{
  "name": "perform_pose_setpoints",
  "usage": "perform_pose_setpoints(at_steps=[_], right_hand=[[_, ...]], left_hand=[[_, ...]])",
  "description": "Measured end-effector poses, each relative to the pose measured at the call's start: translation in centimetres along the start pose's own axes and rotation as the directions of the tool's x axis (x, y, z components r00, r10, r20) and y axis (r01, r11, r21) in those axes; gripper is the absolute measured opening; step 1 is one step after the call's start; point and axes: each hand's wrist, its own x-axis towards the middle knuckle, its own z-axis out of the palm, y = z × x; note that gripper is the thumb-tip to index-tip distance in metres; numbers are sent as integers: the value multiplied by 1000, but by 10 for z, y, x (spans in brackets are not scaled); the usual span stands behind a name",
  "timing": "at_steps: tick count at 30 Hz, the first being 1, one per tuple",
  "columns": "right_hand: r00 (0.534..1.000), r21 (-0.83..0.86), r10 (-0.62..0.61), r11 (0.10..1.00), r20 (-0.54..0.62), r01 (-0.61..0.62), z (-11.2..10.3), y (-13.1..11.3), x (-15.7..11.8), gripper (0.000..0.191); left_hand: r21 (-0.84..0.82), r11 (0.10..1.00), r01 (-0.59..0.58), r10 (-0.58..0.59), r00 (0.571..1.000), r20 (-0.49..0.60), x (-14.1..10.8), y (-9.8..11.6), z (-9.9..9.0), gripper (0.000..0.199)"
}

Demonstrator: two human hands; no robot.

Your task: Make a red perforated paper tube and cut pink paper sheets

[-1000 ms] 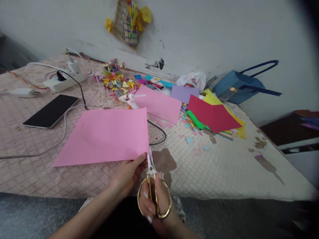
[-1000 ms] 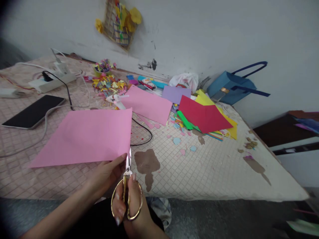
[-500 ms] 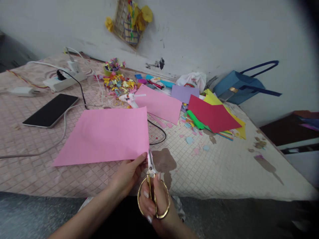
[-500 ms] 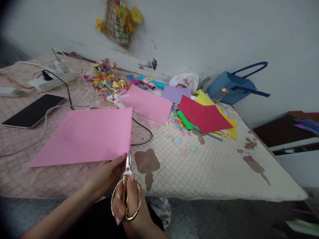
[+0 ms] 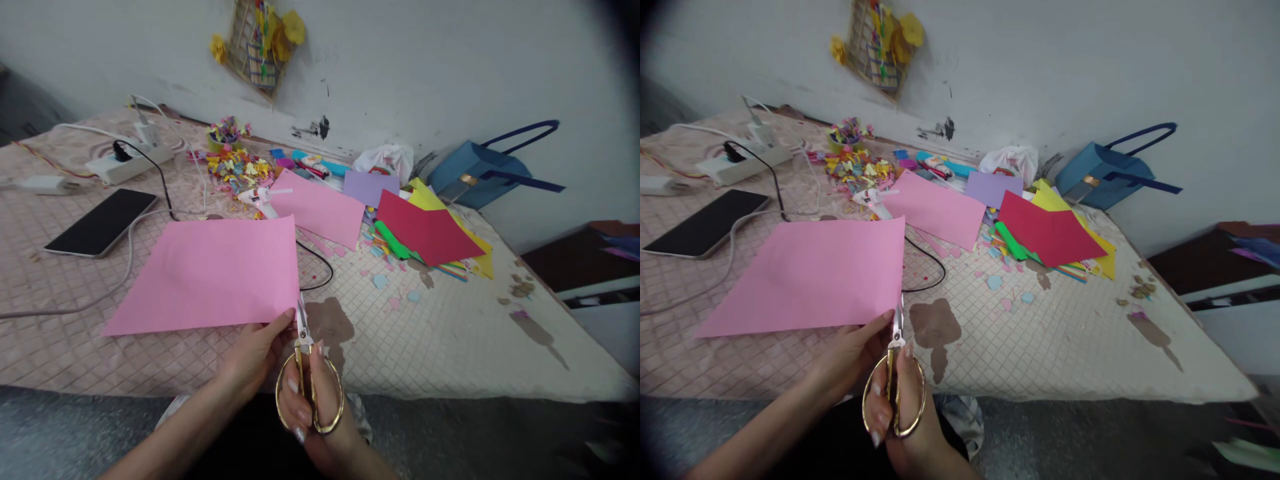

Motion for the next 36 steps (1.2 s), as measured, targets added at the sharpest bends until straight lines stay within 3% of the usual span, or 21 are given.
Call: perform_pose_setpoints(at_steps=[10,20,36], right_hand=[[1000,-21,-15,1000,-7,15,1,1,0,52],[999,48,31,998,-16,-30,0,-2,3,60],[999,24,32,999,-1,-32,3,-3,2,59]], left_hand=[[-6,1000,10,-10,1000,-11,1,-1,-1,20],[-14,1000,17,-18,1000,-23,1,-2,-4,23],[-2,999,41,-41,999,-31,-2,-1,-3,22]])
